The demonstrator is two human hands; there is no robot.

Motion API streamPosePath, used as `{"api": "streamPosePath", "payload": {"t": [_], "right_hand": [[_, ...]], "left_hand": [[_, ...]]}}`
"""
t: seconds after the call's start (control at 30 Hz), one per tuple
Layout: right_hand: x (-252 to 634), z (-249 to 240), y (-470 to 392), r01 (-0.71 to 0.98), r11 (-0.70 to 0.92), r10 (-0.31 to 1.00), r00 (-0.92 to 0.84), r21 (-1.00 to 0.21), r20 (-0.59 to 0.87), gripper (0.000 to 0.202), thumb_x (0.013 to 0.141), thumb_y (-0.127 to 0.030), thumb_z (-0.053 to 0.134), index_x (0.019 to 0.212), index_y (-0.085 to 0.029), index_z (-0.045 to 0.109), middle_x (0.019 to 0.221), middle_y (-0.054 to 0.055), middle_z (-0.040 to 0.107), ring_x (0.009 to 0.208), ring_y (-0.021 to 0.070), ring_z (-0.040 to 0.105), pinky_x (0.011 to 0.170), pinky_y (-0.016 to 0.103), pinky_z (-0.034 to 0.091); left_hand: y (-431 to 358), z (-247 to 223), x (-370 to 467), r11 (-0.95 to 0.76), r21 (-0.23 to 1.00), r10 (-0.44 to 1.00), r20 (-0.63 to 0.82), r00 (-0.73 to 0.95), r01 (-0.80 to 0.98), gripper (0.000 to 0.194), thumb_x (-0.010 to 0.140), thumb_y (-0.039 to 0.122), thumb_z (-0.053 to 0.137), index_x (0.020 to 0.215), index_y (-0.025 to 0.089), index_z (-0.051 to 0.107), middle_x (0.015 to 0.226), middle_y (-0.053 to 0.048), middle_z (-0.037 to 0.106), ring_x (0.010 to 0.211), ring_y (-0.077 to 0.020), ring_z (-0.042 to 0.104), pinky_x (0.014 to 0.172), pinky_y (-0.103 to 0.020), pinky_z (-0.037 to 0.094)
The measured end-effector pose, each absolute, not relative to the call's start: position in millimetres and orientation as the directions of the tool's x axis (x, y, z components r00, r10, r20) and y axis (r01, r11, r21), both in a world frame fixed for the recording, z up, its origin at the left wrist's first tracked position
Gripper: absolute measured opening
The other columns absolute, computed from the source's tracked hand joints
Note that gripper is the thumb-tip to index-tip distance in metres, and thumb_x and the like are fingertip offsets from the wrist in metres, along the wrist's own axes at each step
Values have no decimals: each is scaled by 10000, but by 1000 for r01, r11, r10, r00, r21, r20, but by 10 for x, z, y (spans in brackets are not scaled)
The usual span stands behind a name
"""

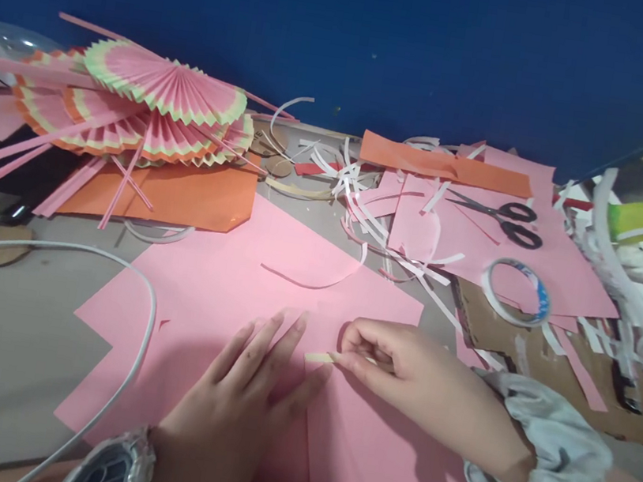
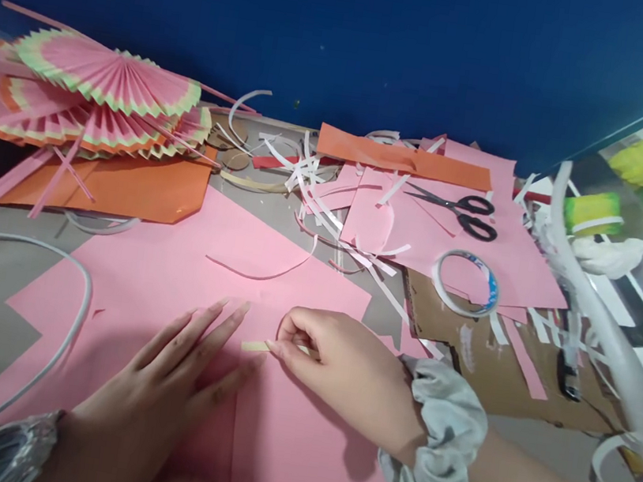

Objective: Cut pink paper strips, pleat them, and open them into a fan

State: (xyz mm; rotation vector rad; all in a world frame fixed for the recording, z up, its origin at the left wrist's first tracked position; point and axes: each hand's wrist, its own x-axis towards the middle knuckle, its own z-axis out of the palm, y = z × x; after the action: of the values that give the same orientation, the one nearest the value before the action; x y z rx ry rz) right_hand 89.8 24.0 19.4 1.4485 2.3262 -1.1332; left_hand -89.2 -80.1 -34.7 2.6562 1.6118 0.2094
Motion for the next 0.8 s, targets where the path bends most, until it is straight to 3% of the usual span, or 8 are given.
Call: {"api": "streamPosePath", "payload": {"t": [0.27, 0.8], "right_hand": [[911, 189, 217, 825, 233, 717, -503, -515, -483, 195, 833, -327, 472, 681, -207, 492, 587, -55, 486, 529, 89, 410, 485, 213, 253], [896, 196, 216, 825, 237, 730, -500, -513, -467, 208, 829, -337, 475, 665, -210, 491, 575, -57, 492, 509, 88, 400, 482, 213, 253]], "left_hand": [[-792, -349, -961, -536, 201, 844, 96, 528, 820, 978, 647, 738, 449, 1412, 202, 162, 1449, -210, 173, 1303, -394, 175, 1016, -506, 158], [-800, -305, -982, -534, 268, 839, 47, 543, 802, 878, 704, 668, 449, 1391, 165, 238, 1458, -207, 139, 1314, -396, 119, 1016, -512, 152]]}}
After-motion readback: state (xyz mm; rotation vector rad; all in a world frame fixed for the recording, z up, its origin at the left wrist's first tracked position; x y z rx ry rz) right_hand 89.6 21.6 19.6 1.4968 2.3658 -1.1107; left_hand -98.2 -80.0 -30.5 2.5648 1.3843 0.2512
